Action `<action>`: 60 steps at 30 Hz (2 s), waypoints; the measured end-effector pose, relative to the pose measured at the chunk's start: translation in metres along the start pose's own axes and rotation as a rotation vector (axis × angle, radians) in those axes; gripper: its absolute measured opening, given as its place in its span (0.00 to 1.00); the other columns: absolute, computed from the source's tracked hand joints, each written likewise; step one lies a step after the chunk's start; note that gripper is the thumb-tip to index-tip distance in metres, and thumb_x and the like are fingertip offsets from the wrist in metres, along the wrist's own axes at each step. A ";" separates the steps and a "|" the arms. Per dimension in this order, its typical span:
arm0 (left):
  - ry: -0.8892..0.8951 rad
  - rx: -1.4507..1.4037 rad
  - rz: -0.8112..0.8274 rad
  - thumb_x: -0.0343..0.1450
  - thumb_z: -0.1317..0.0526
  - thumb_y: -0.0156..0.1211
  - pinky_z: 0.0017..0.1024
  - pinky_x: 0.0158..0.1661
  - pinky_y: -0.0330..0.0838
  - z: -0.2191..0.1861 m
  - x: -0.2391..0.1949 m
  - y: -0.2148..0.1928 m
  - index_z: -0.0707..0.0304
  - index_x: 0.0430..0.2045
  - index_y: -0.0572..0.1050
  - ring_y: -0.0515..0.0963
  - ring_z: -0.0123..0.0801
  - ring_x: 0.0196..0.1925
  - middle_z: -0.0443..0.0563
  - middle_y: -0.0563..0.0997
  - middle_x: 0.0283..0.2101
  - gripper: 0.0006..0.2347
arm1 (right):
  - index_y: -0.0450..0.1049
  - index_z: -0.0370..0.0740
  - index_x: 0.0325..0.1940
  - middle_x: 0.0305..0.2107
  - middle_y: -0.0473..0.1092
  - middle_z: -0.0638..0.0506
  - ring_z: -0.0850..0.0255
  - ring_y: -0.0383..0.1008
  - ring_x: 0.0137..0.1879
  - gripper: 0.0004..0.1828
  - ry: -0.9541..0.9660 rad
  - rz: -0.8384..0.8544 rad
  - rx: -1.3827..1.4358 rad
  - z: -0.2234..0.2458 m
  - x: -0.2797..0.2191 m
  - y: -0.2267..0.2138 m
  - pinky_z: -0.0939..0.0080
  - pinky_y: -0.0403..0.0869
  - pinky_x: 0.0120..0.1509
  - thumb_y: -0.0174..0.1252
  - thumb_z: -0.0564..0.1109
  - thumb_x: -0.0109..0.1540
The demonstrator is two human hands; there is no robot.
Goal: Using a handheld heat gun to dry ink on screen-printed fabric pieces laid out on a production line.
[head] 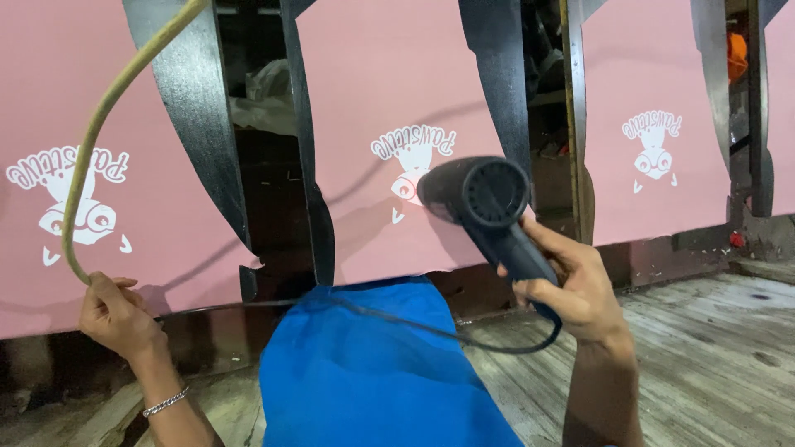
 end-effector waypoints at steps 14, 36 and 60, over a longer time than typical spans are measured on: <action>0.010 -0.004 0.002 0.91 0.52 0.50 0.24 0.26 0.53 -0.002 0.000 0.000 0.68 0.29 0.75 0.60 0.24 0.20 0.45 0.63 0.19 0.23 | 0.64 0.31 0.71 0.32 0.77 0.37 0.56 0.73 0.23 0.43 -0.035 0.098 0.025 0.013 0.010 0.019 0.63 0.76 0.26 0.59 0.33 0.49; -0.041 -0.243 -0.047 0.87 0.56 0.48 0.24 0.14 0.49 -0.033 -0.057 0.034 0.68 0.24 0.69 0.60 0.28 0.10 0.50 0.61 0.12 0.20 | 0.63 0.34 0.73 0.36 0.80 0.35 0.52 0.81 0.38 0.48 0.031 0.015 -0.096 -0.002 0.007 -0.013 0.61 0.79 0.34 0.62 0.35 0.46; 0.113 -0.269 0.336 0.79 0.55 0.48 0.21 0.15 0.57 -0.169 -0.209 0.019 0.65 0.22 0.72 0.60 0.24 0.12 0.47 0.66 0.15 0.16 | 0.75 0.23 0.47 0.59 0.73 0.39 0.54 0.81 0.37 0.26 -0.087 -0.005 -0.105 -0.020 0.013 -0.044 0.63 0.77 0.31 0.62 0.34 0.44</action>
Point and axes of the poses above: each hand's wrist, its own x-axis towards the middle knuckle, its own y-axis out of the palm, z = x × y, the point moved 4 cm from there along x, towards the middle knuckle
